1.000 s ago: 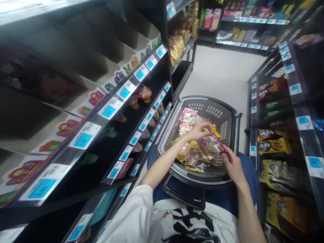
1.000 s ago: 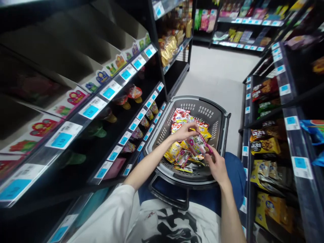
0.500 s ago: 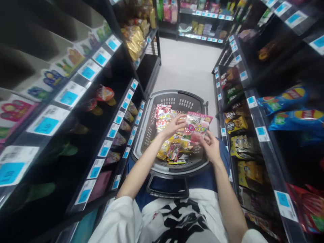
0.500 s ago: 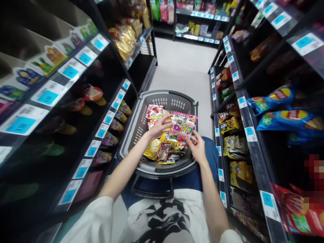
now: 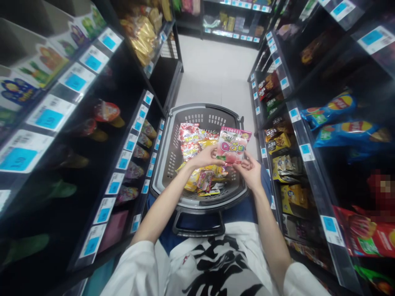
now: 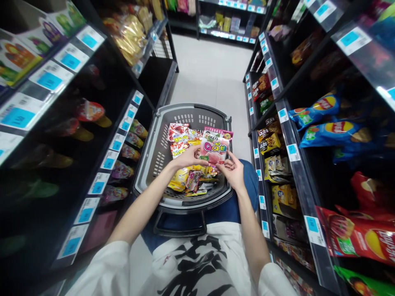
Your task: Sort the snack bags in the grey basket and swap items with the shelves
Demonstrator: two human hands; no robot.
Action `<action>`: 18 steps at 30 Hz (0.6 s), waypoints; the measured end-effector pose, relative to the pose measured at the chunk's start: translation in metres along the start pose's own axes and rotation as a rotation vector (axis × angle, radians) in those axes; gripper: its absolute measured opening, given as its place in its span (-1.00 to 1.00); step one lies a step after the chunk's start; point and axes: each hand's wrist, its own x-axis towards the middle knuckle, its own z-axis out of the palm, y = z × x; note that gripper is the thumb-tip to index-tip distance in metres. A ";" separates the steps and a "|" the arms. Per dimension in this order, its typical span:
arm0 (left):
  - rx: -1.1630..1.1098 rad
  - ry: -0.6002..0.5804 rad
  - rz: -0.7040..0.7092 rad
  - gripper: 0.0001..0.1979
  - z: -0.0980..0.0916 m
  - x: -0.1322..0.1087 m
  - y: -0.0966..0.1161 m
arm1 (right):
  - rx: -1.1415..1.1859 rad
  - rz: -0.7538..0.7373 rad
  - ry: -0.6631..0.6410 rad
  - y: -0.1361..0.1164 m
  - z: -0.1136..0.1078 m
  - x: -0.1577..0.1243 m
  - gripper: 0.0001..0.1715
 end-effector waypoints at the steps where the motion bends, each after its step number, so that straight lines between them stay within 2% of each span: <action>1: 0.009 0.001 0.008 -0.14 0.000 0.000 0.001 | 0.014 0.005 0.002 -0.001 0.000 -0.001 0.10; 7: 0.061 0.001 0.070 -0.13 0.001 0.002 -0.001 | 0.049 0.032 0.046 -0.005 0.002 -0.003 0.02; 13: 0.050 -0.005 0.119 -0.12 -0.001 0.007 -0.012 | -0.037 0.017 0.004 -0.004 -0.001 -0.001 -0.36; 18: 0.053 0.016 0.144 -0.12 -0.004 0.009 -0.017 | -0.092 -0.012 -0.015 0.000 -0.004 0.000 -0.43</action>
